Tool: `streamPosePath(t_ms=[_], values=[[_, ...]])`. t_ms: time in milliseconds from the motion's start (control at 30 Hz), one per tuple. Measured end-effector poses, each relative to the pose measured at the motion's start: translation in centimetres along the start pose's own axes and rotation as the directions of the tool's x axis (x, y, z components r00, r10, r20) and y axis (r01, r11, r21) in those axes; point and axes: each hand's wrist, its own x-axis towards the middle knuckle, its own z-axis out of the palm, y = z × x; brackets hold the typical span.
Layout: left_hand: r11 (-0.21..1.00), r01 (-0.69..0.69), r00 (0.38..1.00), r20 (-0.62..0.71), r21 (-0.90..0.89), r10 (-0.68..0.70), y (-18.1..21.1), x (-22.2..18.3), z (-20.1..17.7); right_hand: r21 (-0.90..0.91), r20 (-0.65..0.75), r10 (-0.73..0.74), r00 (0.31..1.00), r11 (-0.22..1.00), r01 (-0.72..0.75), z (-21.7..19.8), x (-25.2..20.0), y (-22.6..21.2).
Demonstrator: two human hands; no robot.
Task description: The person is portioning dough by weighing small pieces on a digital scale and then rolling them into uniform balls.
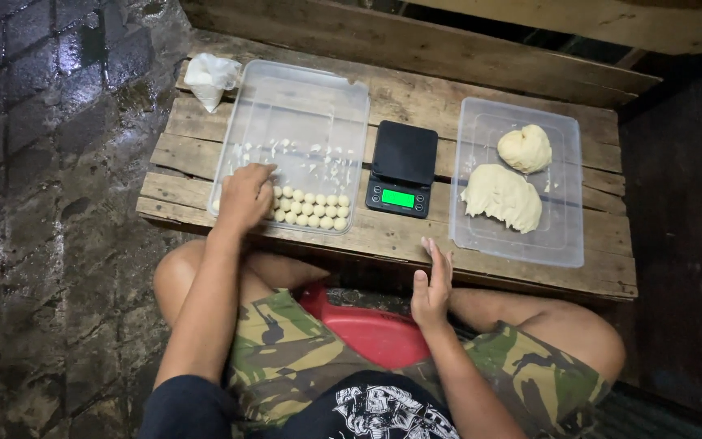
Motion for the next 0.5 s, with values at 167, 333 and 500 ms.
streamPosePath(t_ms=[167,333,500], values=[[0.978,-0.192,0.972,0.152,0.084,0.178,0.0,0.1,2.1,-0.035,0.009,-0.022,1.000,0.999,0.022,0.3,-0.4,1.4],[0.976,-0.207,0.976,0.090,0.068,0.201,0.6,-0.3,1.0,-0.050,-0.009,0.003,1.000,0.999,-0.003,0.7,-0.4,1.7],[0.979,-0.198,0.977,0.092,0.049,0.193,2.0,-1.1,0.3,-0.083,-0.024,0.032,0.999,0.996,-0.034,0.9,-0.5,1.8]])
